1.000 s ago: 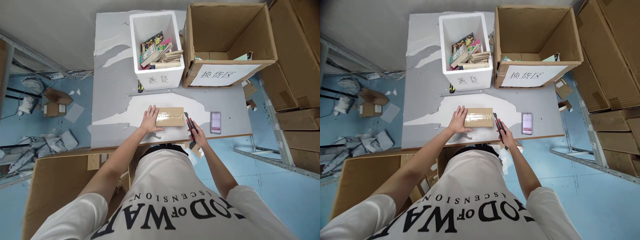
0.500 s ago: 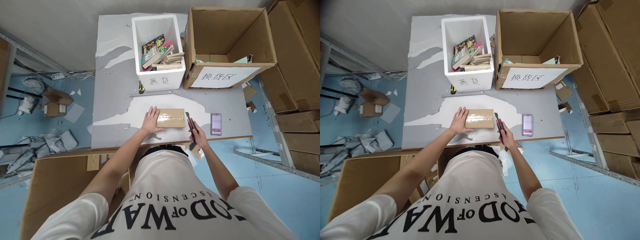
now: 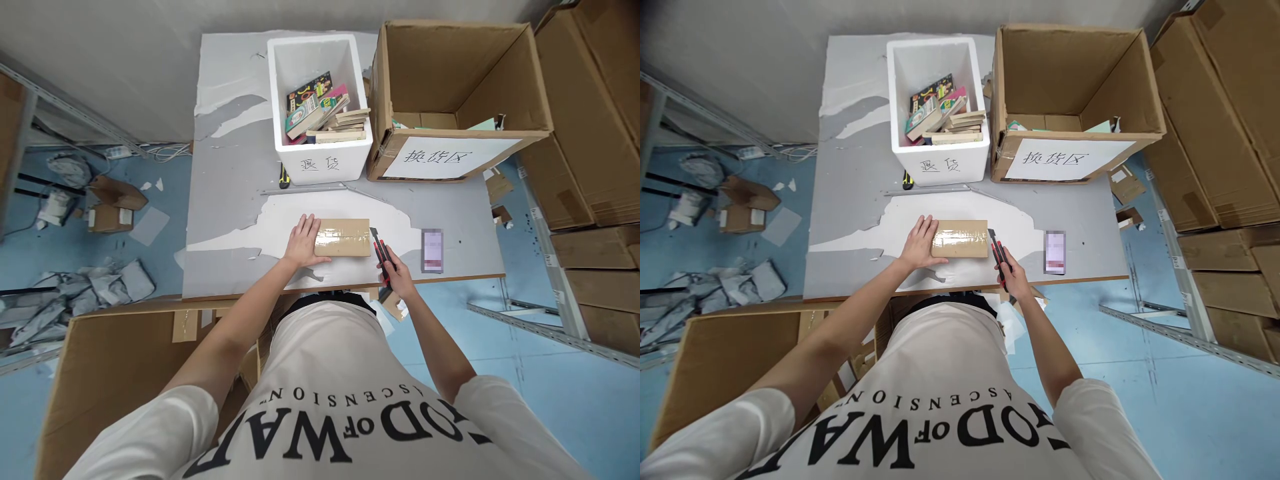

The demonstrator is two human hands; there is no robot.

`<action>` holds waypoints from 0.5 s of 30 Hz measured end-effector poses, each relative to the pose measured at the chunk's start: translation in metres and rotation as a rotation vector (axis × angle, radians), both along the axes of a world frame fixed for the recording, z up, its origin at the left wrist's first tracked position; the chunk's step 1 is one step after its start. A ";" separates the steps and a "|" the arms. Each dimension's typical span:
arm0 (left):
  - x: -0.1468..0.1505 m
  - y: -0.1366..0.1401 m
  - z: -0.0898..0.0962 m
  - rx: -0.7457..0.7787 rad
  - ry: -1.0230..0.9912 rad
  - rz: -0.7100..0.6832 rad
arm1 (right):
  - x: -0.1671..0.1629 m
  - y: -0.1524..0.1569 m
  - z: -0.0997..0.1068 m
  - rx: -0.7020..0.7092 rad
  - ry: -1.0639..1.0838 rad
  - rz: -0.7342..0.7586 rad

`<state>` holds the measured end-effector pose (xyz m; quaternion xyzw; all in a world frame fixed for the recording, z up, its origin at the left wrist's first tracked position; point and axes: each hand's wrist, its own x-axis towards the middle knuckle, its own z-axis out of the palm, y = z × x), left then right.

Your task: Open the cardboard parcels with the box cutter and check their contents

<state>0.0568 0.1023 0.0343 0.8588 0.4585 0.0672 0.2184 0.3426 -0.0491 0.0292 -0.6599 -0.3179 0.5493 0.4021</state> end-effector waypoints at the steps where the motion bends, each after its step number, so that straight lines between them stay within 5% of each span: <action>1: 0.000 0.000 -0.001 0.008 -0.007 0.001 | 0.003 -0.001 0.002 0.001 0.002 0.018; 15: 0.002 0.000 -0.019 0.140 -0.046 -0.022 | 0.047 -0.013 0.027 -0.124 -0.008 0.355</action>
